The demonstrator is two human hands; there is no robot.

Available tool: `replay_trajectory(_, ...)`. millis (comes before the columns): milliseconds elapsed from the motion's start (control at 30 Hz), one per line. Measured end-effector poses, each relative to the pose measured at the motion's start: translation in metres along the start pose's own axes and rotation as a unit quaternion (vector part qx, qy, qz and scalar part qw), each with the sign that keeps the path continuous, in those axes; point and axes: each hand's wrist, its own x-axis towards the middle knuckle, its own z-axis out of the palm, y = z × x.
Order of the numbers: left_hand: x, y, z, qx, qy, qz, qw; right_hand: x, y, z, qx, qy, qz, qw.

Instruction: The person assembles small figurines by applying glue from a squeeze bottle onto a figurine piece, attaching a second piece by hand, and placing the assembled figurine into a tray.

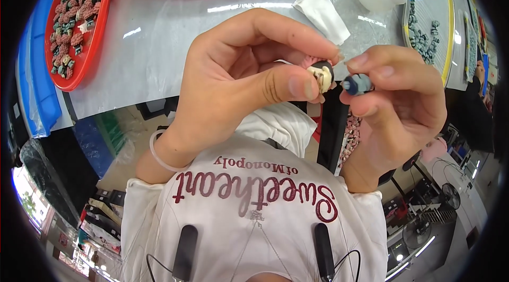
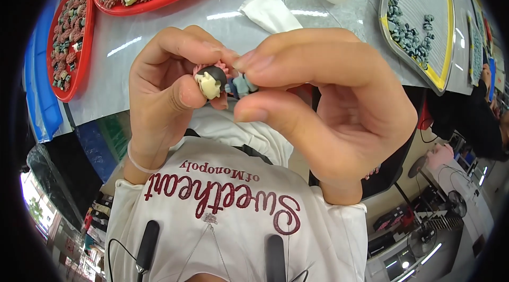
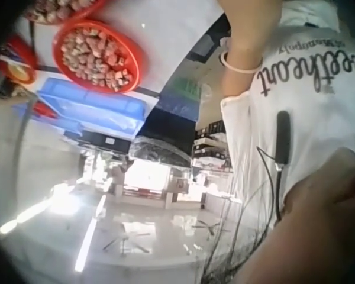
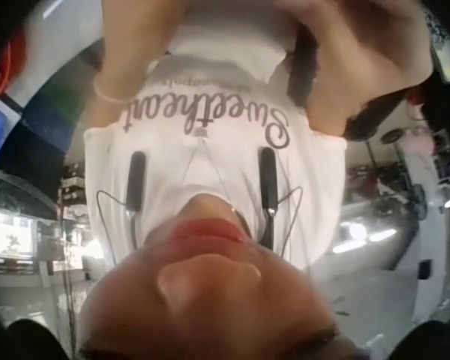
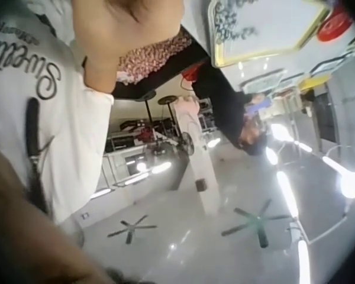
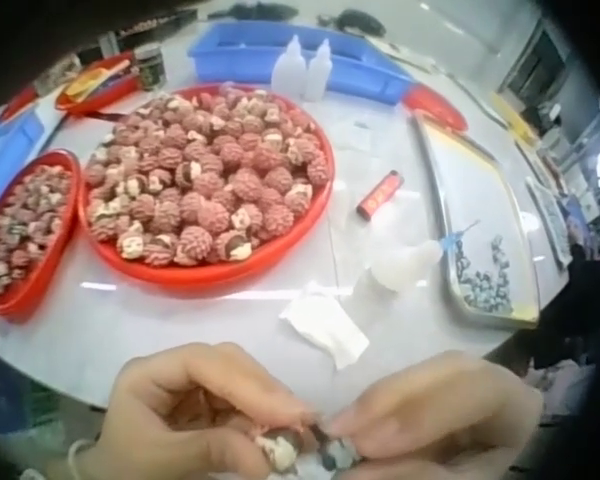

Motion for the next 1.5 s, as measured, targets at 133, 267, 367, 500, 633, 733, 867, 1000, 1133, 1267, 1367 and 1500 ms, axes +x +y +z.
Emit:
replay_trajectory(133,-0.002,-0.001,0.002,0.01,0.011,0.019,1.0,0.003,0.002,0.001,-0.079,-0.03,-0.086,0.993)
replay_trajectory(267,-0.001,0.005,0.002,-0.001,0.012,-0.012,1.0,0.005,-0.003,0.003,-0.171,-0.054,-0.132,0.975)
replay_trajectory(367,0.001,0.005,0.001,0.004,0.014,-0.019,1.0,0.006,0.0,0.005,-0.198,-0.046,-0.164,0.965)
replay_trajectory(500,0.001,0.006,-0.005,0.011,0.019,-0.016,1.0,0.008,0.007,0.015,-0.183,-0.012,-0.171,0.968)
replay_trajectory(633,0.003,0.015,-0.009,-0.042,-0.004,-0.08,0.996,0.006,0.002,0.021,-0.169,-0.042,-0.146,0.974)
replay_trajectory(733,0.006,0.034,-0.006,-0.086,-0.006,-0.046,0.995,0.011,-0.009,0.02,-0.362,-0.078,-0.157,0.915)
replay_trajectory(867,-0.003,0.078,-0.045,0.166,0.072,0.094,0.979,0.007,-0.001,0.009,-0.292,0.006,-0.144,0.945)
replay_trajectory(1000,-0.039,0.123,-0.105,0.609,0.227,0.093,0.754,0.007,0.009,-0.005,-0.245,0.0,-0.065,0.967)
replay_trajectory(1133,-0.047,0.134,-0.122,0.817,0.195,0.032,0.542,0.007,0.014,-0.002,-0.194,0.018,-0.033,0.98)
replay_trajectory(1267,-0.033,0.149,-0.104,0.772,0.23,-0.048,0.59,0.009,0.012,-0.004,-0.214,0.02,-0.054,0.975)
replay_trajectory(1367,-0.01,0.164,-0.091,0.803,0.228,0.116,0.538,0.008,0.008,-0.01,-0.205,0.059,-0.029,0.977)
replay_trajectory(1500,0.065,0.153,-0.046,0.652,-0.022,0.22,0.726,0.009,0.008,-0.021,-0.22,0.096,0.003,0.971)
